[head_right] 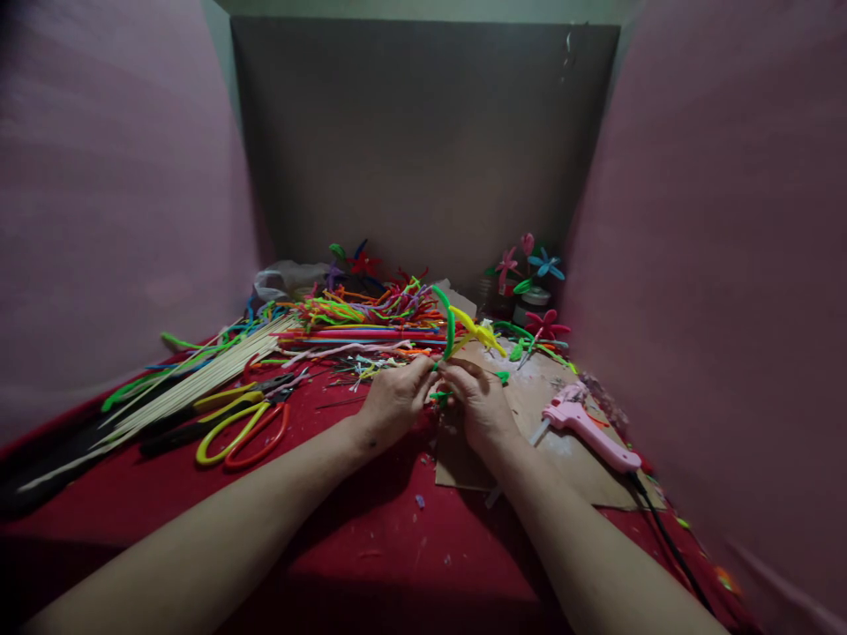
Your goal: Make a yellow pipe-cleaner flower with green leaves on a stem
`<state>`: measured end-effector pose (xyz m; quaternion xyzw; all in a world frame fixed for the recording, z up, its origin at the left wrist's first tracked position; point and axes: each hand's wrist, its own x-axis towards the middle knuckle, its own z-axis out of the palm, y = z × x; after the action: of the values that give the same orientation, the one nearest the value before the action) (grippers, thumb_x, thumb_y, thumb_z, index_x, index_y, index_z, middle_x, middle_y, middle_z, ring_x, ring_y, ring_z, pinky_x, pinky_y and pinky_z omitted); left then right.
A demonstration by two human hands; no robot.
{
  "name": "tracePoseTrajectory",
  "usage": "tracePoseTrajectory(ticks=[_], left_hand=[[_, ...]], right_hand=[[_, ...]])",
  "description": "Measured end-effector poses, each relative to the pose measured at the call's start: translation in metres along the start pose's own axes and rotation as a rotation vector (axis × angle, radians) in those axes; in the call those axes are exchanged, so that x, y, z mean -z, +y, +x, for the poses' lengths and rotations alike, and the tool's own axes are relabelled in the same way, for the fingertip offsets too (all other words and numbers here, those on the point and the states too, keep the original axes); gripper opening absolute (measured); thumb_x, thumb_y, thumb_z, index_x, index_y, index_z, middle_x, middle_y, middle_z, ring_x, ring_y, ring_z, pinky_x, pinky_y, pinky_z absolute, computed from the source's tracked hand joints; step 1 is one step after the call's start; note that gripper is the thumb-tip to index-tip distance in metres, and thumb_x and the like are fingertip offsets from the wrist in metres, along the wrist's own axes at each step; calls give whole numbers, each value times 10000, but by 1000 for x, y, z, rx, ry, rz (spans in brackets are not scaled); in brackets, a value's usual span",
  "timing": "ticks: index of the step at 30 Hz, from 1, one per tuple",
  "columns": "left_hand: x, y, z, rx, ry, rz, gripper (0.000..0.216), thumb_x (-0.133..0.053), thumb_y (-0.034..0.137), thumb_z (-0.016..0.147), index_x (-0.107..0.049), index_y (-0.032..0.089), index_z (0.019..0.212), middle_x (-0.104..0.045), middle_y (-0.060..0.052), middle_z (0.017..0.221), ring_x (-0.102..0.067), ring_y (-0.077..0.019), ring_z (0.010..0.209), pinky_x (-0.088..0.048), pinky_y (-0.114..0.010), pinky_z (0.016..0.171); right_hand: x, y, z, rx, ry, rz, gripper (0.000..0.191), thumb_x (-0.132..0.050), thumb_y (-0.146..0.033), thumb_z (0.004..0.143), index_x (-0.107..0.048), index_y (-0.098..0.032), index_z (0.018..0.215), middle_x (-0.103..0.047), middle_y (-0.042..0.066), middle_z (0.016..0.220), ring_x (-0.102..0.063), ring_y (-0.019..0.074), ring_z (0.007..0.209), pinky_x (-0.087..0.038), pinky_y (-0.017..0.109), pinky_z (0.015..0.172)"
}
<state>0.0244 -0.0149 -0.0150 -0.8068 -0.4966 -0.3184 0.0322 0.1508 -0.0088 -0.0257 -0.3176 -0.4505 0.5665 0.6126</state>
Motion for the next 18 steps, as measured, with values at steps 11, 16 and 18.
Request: tracePoseTrajectory(ticks=[11, 16, 18], left_hand=[[2, -3, 9, 163, 16, -639, 204, -481, 210, 805, -526, 182, 608, -476, 28, 535, -414, -106, 514, -302, -219, 538], [3, 0, 13, 363, -116, -1174, 171, -533, 259, 761, -498, 160, 626, -401, 70, 450, -326, -57, 387, -253, -191, 423], [4, 1, 13, 411, -172, -1358, 172, -570, 287, 745, -498, 155, 662, -388, 78, 436, -327, -48, 360, -235, -175, 390]], right_hand=[[-2, -4, 0, 10, -75, -81, 182, -664, -334, 720, -691, -219, 858, -661, 10, 739, -537, 131, 577, -399, 240, 513], [-4, -10, -2, -41, -187, 9, 174, -659, -342, 733, -693, -191, 812, -665, 22, 702, -569, 142, 591, -424, 254, 532], [-3, -10, -3, -22, -214, -1, 181, -653, -358, 737, -691, -195, 807, -661, 16, 693, -571, 140, 593, -429, 259, 546]])
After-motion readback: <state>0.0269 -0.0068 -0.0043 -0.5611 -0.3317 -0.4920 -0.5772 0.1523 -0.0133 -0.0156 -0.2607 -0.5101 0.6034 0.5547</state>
